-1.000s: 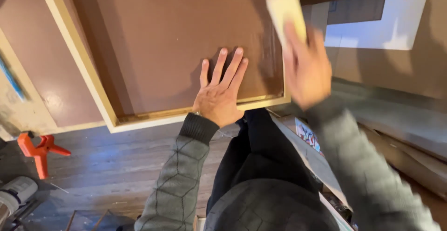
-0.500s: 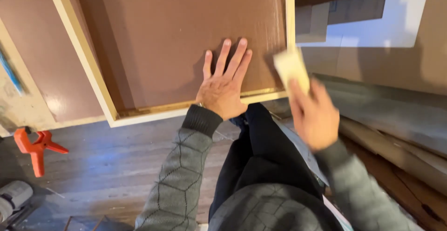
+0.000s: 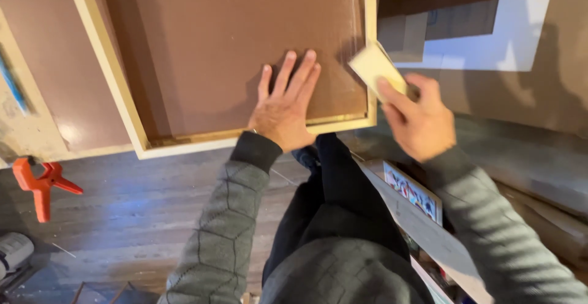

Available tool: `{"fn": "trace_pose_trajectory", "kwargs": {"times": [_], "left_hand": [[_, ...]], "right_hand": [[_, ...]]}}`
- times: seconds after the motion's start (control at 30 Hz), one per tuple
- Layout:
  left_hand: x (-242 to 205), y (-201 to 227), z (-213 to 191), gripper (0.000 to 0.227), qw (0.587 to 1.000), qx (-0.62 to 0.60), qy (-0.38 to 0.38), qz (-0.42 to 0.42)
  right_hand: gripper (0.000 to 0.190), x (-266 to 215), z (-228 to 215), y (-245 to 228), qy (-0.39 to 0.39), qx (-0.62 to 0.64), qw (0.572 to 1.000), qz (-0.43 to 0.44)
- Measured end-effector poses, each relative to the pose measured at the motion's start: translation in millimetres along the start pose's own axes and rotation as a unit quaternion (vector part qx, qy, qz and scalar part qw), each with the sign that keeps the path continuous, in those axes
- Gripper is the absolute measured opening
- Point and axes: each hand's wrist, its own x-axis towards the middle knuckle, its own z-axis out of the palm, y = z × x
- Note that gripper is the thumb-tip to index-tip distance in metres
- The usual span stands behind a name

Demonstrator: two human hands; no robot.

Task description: Apply glue to the joints of a wooden frame and sand the edges to finish.

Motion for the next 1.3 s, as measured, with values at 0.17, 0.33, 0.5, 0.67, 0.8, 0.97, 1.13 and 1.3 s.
{"fn": "trace_pose_trajectory", "kwargs": {"times": [0.17, 0.33, 0.5, 0.67, 0.8, 0.97, 1.13, 1.3], "left_hand": [[3.1, -7.9, -4.2, 0.111, 0.999, 0.004, 0.032, 0.015], [-1.8, -2.6, -6.0, 0.114, 1.0, 0.025, -0.013, -0.003], [4.0, -5.8, -5.7, 0.115, 1.0, 0.026, -0.006, -0.004], [0.9, -2.0, -4.4, 0.116, 1.0, 0.017, -0.018, 0.0], [3.1, -5.8, -2.2, 0.116, 1.0, 0.022, -0.009, 0.005], [-1.7, -6.1, -1.8, 0.112, 0.999, 0.046, 0.01, 0.013], [2.2, -6.8, 0.6, 0.117, 1.0, 0.014, 0.011, 0.021], [1.9, -8.2, -2.6, 0.116, 0.999, 0.038, 0.012, 0.012]], "right_hand": [[0.048, -29.7, -3.9, 10.0, -0.055, 0.037, 0.996, -0.054], [0.046, 7.8, -4.3, -3.9, 0.014, 0.02, 0.999, -0.031], [0.045, -19.4, -7.7, 24.3, -0.06, 0.035, 0.996, -0.052], [0.047, -4.8, -1.8, -3.1, 0.033, 0.024, 0.999, -0.031], [0.047, -20.4, -7.1, 12.1, -0.034, 0.019, 0.999, -0.036], [0.045, -4.1, 8.3, -7.4, 0.047, 0.029, 0.998, -0.005], [0.041, -11.3, -6.2, 25.2, -0.02, 0.025, 0.999, 0.014], [0.046, -15.8, 4.8, -8.5, 0.008, 0.048, 0.998, -0.028]]}}
